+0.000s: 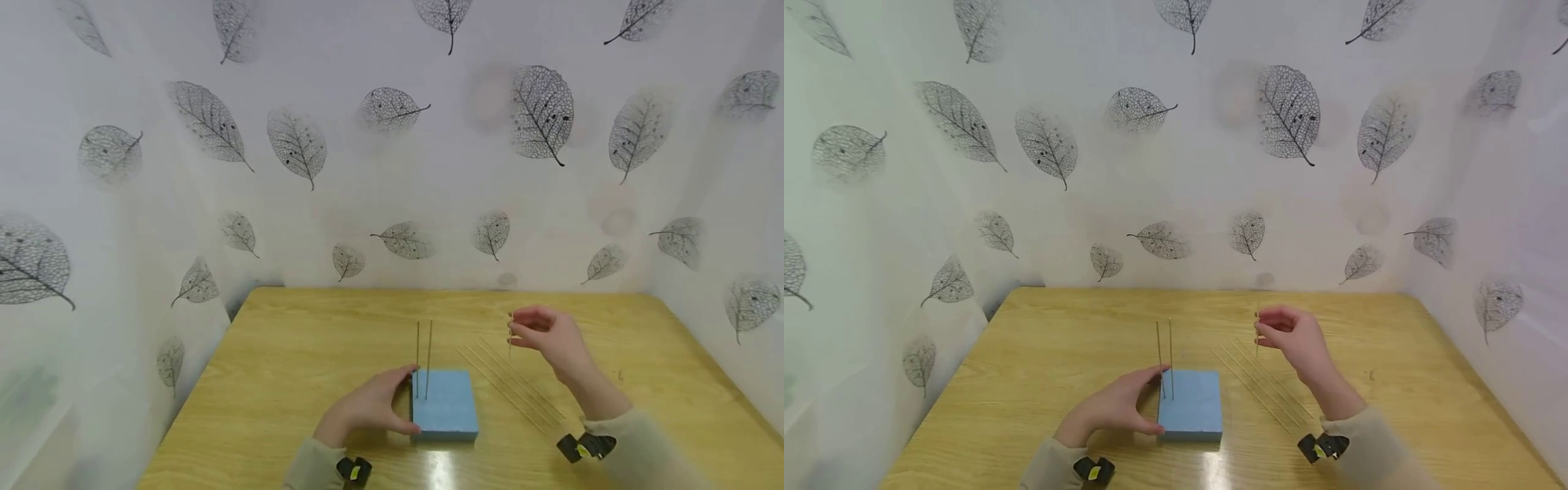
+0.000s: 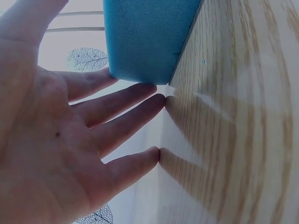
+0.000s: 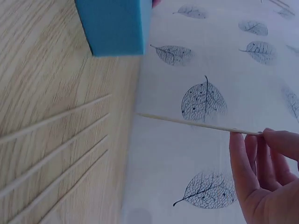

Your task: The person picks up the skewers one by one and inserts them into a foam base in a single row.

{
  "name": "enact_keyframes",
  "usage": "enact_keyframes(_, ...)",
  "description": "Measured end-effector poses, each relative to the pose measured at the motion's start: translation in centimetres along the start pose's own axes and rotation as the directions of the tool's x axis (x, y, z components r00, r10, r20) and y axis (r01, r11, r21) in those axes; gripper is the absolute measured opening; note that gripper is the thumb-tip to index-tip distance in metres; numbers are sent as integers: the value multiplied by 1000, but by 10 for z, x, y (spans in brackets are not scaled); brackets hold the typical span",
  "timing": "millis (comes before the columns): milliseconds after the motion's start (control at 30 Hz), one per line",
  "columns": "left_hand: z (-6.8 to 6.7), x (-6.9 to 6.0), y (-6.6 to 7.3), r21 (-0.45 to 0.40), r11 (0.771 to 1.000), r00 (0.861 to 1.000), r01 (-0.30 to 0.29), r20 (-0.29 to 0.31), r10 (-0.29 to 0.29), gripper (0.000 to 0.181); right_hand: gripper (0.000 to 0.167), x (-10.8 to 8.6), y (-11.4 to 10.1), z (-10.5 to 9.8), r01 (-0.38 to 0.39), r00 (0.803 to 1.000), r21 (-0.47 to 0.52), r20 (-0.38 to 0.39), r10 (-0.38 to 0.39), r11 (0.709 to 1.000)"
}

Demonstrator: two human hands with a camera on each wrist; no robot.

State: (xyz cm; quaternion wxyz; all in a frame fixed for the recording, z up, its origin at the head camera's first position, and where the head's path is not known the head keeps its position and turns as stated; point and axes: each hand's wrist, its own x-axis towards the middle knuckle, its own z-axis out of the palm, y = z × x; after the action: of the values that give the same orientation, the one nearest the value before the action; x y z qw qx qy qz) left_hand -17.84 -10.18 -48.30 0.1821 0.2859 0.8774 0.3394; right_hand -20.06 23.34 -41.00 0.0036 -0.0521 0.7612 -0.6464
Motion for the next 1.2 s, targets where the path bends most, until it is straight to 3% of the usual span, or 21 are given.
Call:
enact_keyframes(200,-3,0,0,-2,1000,1000,-3,-1,3,107,22,-11,-9,35,104,993,-4,-53,-104,995)
enact_keyframes(400,-5,2,-1,13,1000,1000,4,-13,-4,108,20,-23,-12,71,188,982,39,-23,-187,981)
enact_keyframes(633,-7,9,-5,47,999,1000,-9,-19,10,107,14,-26,-12,99,287,958,0,-1,-287,958)
enact_keyframes(867,-13,16,-10,2,1000,999,-22,-25,22,105,14,-17,-9,113,246,969,14,7,-246,969)
enact_keyframes(1033,-15,19,-10,20,1000,1000,-19,-23,20,104,14,-10,-7,114,179,984,31,-15,-179,983)
enact_keyframes(1200,-16,19,-10,30,999,1000,-17,-16,18,104,17,-6,-5,113,181,983,34,-3,-181,983)
